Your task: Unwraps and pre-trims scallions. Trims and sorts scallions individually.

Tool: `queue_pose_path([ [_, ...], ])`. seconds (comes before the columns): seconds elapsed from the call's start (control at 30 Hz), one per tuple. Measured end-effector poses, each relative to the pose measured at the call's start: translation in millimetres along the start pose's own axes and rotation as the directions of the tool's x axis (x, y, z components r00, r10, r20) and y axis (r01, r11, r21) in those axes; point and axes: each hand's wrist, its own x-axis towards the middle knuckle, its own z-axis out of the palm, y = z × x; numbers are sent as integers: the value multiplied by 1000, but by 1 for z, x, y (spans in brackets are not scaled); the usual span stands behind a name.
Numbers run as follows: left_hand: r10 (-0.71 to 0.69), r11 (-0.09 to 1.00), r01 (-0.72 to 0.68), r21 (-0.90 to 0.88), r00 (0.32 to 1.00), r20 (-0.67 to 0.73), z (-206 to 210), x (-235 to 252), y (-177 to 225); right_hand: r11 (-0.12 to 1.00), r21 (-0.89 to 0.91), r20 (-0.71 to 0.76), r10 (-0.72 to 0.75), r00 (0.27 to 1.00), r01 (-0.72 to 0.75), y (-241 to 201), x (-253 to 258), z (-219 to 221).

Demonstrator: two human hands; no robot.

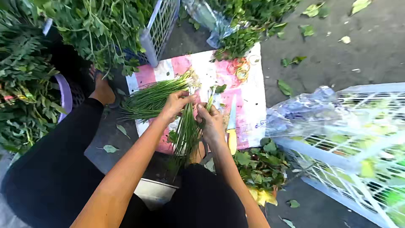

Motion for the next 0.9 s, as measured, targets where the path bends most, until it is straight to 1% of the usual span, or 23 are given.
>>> queue_pose_path([
  [0.07, -45, 990, 43, 131, 999, 14, 6, 20, -11, 997, -76, -15, 25, 1000, -26, 17, 14, -5],
  [0.13, -112, 981, 99, 170, 991, 72, 13, 37, -20, 991, -122, -55, 56, 997, -63, 31, 29, -12],
  [0.2, -152, 981, 136, 138, 983, 107, 14, 53, -28, 989, -85, -95, 113, 989, -122, 43, 43, -21],
  [0.27, -165, 980, 153, 124, 982, 92, 12, 67, -37, 985, -13, -109, 168, 980, -170, 55, 52, -29],
  [0.33, -182, 972, 168, 162, 981, 72, 11, 77, -46, 984, 36, -107, 179, 978, -176, 67, 54, -34],
  [0.4, -192, 963, 171, 209, 978, 86, 12, 86, -52, 987, 38, -96, 159, 983, -156, 78, 56, -41],
  [0.47, -164, 953, 128, 275, 980, 112, 14, 91, -59, 985, 1, -116, 171, 978, -172, 83, 55, -49],
  [0.5, -128, 940, 76, 332, 983, 135, 16, 92, -62, 983, -27, -134, 179, 975, -184, 84, 55, -53],
  [0.57, -35, 881, -59, 470, 981, 189, 18, 92, -65, 980, -75, -153, 173, 973, -186, 84, 54, -59],
  [0.63, 6, 827, -137, 545, 972, 235, 23, 89, -65, 978, -130, -156, 144, 977, -165, 82, 51, -64],
  [0.73, 45, 839, -157, 522, 974, 221, 26, 87, -69, 976, -182, -145, 92, 985, -118, 78, 48, -69],
  [0.83, 1, 849, -117, 514, 975, 222, 25, 86, -71, 973, -190, -84, 117, 990, -131, 77, 44, -69],
  [0.9, -29, 788, -132, 602, 968, 251, 23, 85, -67, 971, -164, -40, 170, 985, -174, 76, 44, -70],
])
